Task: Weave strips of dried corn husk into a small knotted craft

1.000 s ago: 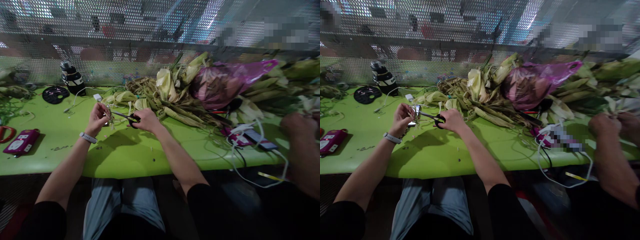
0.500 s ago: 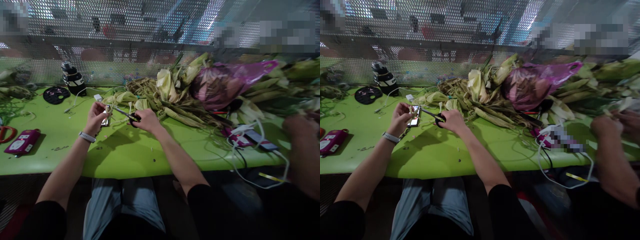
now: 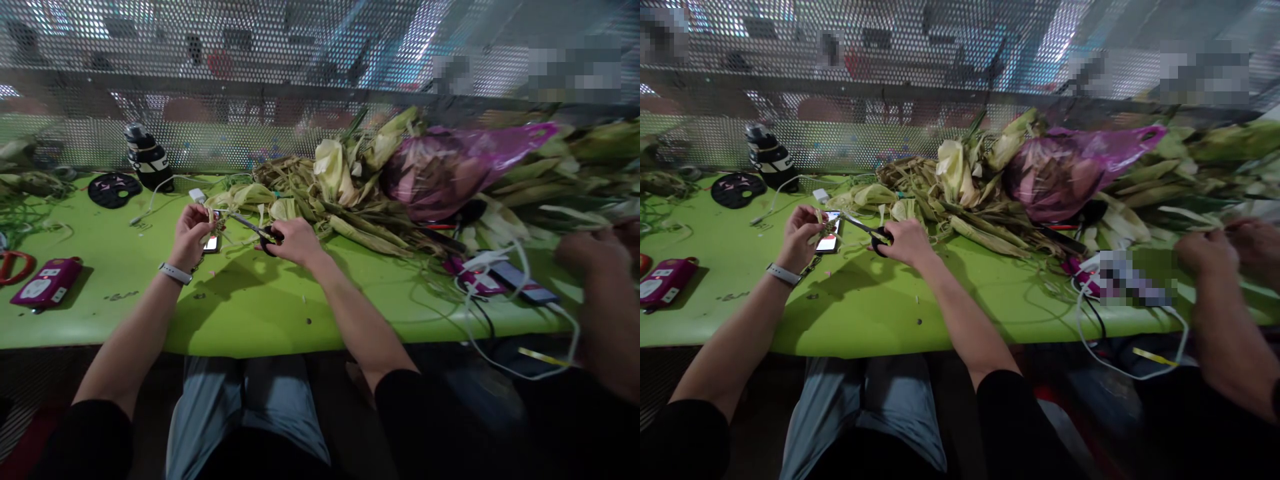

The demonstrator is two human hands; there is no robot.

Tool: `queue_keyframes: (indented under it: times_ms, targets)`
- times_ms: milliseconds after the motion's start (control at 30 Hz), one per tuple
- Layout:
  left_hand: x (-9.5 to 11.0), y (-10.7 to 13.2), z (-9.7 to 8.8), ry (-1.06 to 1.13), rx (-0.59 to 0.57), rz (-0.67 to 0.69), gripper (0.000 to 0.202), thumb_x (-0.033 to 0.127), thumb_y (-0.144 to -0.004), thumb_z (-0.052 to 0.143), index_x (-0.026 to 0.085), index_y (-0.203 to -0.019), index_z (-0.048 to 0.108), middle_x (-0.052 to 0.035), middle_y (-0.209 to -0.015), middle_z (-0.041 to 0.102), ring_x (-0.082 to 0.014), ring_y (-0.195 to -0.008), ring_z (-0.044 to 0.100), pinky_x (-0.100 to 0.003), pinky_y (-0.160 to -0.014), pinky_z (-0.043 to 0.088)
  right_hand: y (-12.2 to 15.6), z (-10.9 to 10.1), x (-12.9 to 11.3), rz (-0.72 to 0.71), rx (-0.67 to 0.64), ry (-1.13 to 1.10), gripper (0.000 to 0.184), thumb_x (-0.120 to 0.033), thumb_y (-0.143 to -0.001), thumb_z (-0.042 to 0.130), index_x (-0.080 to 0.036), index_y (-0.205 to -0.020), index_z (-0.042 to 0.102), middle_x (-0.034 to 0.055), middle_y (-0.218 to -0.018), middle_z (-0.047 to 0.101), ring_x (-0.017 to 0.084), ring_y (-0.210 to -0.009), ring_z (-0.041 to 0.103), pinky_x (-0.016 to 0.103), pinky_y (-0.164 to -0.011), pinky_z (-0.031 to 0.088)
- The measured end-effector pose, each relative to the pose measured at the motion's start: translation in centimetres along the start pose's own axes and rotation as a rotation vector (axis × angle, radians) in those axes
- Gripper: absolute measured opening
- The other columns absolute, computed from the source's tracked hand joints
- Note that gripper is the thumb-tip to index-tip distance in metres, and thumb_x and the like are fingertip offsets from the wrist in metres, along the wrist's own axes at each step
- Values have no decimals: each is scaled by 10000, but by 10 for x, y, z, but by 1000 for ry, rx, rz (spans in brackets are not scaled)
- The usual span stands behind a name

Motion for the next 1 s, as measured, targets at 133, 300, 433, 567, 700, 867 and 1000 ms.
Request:
queue_keyframes:
  times_ms: [133, 300, 433, 567, 700, 867, 1000]
  targets:
    - [-7, 1, 1, -10, -41, -38, 280, 98, -625, 672, 201, -825, 506, 3, -785, 603, -115, -679, 591, -249, -603, 535, 0, 3, -2, -15, -16, -15, 492, -654, -763, 579, -168, -814, 638, 53, -744, 658, 181, -685, 570, 348, -748, 397]
    - [-10, 2, 0, 9, -35, -78, 306, 83, -601, 701, 193, -825, 524, 3, -784, 616, -108, -678, 585, -223, -583, 513, 0, 2, -2, -11, -26, -18, 511, -669, -755, 579, -165, -815, 636, 54, -733, 656, 180, -675, 568, 353, -757, 399]
    - [-4, 1, 2, -13, -41, -57, 313, 87, -582, 712, 194, -810, 526, 6, -765, 616, -107, -677, 586, -231, -620, 514, 1, 3, 0, -9, -66, -26, 504, -665, -749, 586, -167, -809, 636, 60, -747, 667, 187, -686, 575, 349, -751, 398]
    - [-2, 1, 4, -60, -89, -34, 330, 96, -593, 718, 195, -840, 522, -2, -782, 615, -119, -708, 603, -248, -660, 515, 1, 1, -2, -39, -65, -15, 485, -648, -752, 587, -167, -801, 638, 58, -731, 666, 188, -684, 573, 340, -739, 393]
    - [0, -1, -1, -95, -83, -5, 347, 91, -590, 732, 200, -850, 529, -7, -810, 610, -131, -745, 608, -255, -678, 510, 1, -2, -2, -29, -70, -1, 481, -640, -758, 587, -164, -796, 639, 58, -719, 659, 191, -670, 566, 358, -753, 389]
    - [-2, 1, 4, -102, -126, -33, 350, 90, -602, 744, 195, -866, 538, -14, -839, 610, -119, -765, 593, -247, -712, 500, 1, -2, -5, -55, -86, -20, 472, -629, -752, 598, -163, -814, 644, 60, -732, 660, 200, -702, 579, 360, -764, 391]
    - [-1, 2, 6, -98, -134, -30, 355, 89, -603, 751, 192, -869, 540, -10, -843, 608, -112, -763, 589, -240, -714, 497, 1, 0, -3, -50, -93, -34, 456, -617, -744, 611, -165, -795, 639, 54, -725, 662, 192, -687, 574, 354, -762, 396]
Point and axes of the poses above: each hand's wrist, its own y-axis away from the middle knuckle, its own z-axis out of the palm, x = y × z, the point moved 10 cm from there along -y, towards the middle knuckle
